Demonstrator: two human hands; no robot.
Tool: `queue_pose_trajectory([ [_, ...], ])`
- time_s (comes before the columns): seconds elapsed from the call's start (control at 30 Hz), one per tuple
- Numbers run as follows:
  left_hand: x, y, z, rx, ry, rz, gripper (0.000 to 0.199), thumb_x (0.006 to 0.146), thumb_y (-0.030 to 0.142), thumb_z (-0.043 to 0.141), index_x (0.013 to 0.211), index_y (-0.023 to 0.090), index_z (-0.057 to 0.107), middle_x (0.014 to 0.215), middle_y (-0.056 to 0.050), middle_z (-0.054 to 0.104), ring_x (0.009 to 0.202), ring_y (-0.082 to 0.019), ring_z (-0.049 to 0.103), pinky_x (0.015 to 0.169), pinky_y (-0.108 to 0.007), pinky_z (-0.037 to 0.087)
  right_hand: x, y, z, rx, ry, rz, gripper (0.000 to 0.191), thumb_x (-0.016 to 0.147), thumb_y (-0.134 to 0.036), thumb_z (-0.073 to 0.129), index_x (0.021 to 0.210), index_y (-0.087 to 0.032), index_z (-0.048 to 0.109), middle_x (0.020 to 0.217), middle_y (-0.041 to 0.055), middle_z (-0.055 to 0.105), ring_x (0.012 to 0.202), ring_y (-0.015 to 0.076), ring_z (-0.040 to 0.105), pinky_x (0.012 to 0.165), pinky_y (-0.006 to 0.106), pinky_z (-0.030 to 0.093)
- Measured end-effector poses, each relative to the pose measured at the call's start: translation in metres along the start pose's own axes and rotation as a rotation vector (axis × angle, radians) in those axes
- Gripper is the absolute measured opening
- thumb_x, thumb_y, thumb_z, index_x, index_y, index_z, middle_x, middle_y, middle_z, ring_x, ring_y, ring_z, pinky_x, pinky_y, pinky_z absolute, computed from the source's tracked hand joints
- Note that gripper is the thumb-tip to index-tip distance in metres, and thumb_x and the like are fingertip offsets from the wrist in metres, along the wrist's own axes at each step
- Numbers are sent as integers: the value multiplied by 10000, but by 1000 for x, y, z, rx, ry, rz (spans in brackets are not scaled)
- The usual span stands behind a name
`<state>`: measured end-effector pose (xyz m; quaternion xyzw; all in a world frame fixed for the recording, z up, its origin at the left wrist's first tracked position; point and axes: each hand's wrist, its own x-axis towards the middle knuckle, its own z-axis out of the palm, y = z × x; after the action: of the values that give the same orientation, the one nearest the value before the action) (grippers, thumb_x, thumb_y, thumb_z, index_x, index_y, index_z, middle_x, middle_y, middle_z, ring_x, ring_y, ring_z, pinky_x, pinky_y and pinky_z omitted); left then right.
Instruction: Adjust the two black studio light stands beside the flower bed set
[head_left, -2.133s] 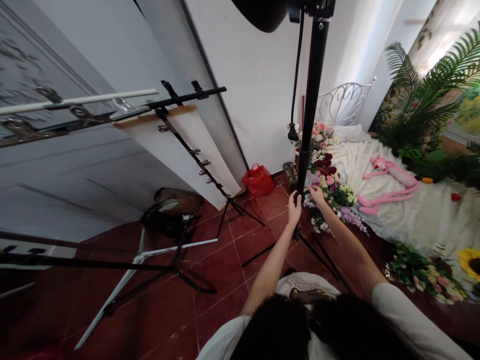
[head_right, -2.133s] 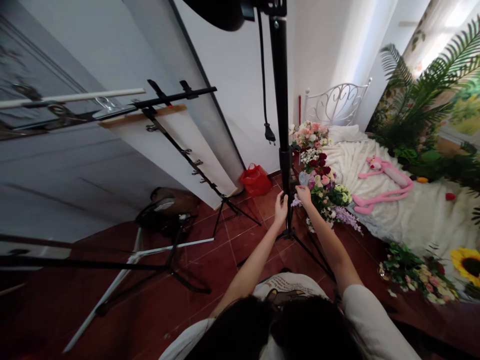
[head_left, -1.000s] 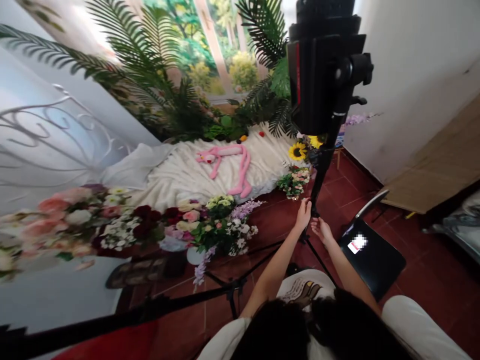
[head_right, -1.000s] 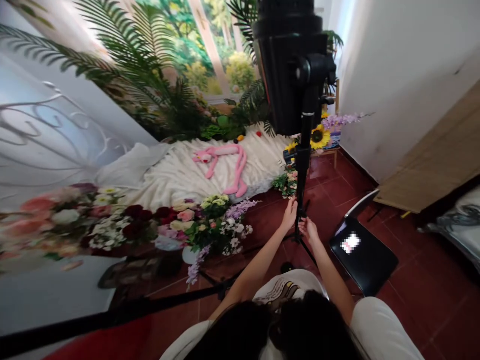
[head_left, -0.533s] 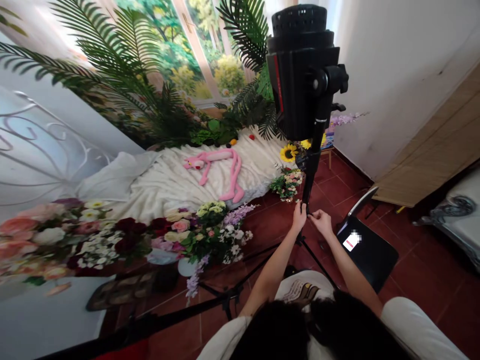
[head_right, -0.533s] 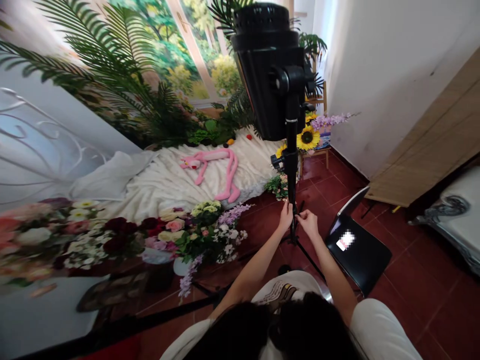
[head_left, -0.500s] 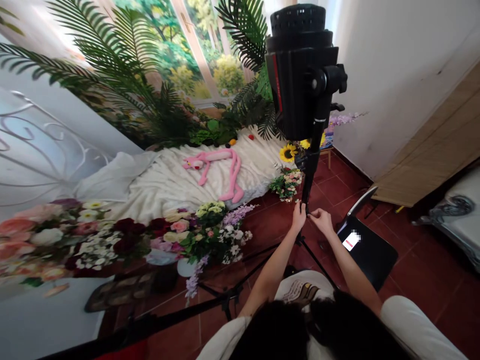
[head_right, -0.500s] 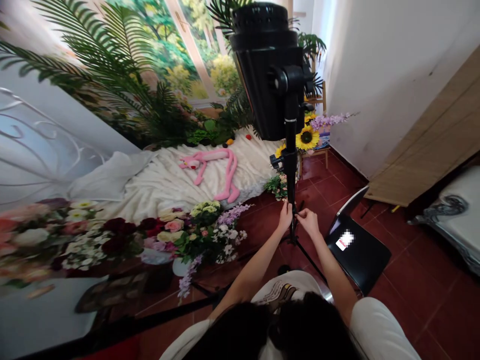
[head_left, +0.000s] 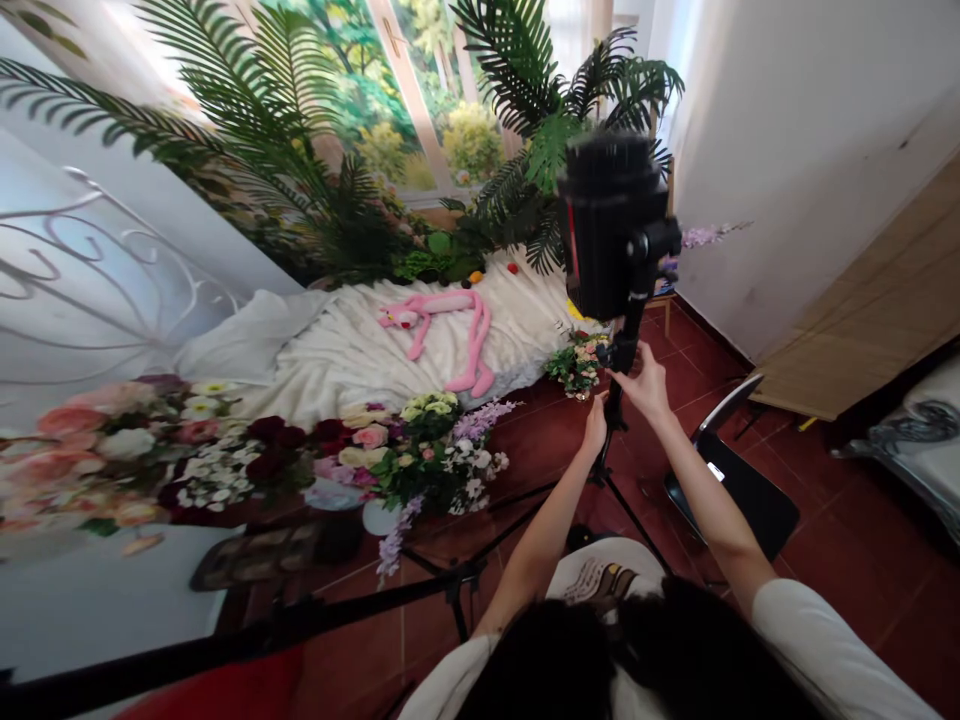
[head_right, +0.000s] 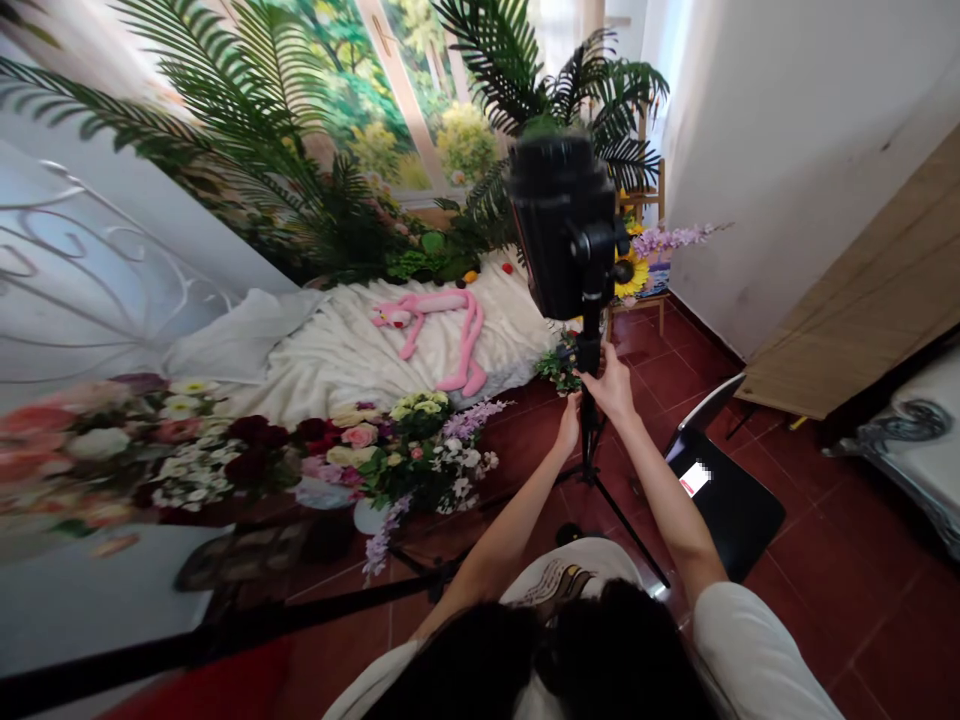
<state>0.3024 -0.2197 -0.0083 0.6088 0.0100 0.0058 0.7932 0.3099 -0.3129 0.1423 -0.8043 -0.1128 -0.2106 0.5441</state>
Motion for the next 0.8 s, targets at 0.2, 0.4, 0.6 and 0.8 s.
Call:
queue_pose_trajectory([
  [0.2, 2, -7, -9, -23, 3, -46, 557, 912, 544, 270, 1035, 142, 635, 1120, -87, 669, 1179, -209, 540, 1044, -369, 397, -61, 61, 30, 39, 32, 275, 480, 674, -230, 698, 1124, -216, 530, 1000, 59, 685, 927, 233, 655, 845, 368, 515],
  [0.4, 3, -18, -15, 98, 3, -54, 548, 928, 517, 235, 1032, 156, 634, 1091, -75, 677, 1117, -198, 580, 1029, -378, 417, -72, 63, 35, 195, 73, 412, 522, 684, -203, 691, 1175, -240, 517, 1160, 58, 628, 1081, 211, 591, 907, 322, 483],
  [0.6, 3, -27, -16, 161, 9, -76, 585, 913, 548, 234, 1086, 132, 608, 1139, -104, 656, 1102, -205, 585, 1008, -388, 418, -103, 72, 17, 122, 103, 407, 402, 705, -273, 695, 1080, -213, 564, 1123, 81, 622, 1089, 199, 561, 928, 314, 462],
  [0.8, 2, -29, -15, 174, 16, -62, 652, 885, 614, 224, 1125, 131, 591, 1186, -124, 632, 1133, -205, 572, 1028, -383, 392, -132, 93, 26, 208, 198, 608, 366, 736, -340, 676, 1038, -201, 523, 692, -22, 628, 661, 141, 619, 679, 247, 525],
])
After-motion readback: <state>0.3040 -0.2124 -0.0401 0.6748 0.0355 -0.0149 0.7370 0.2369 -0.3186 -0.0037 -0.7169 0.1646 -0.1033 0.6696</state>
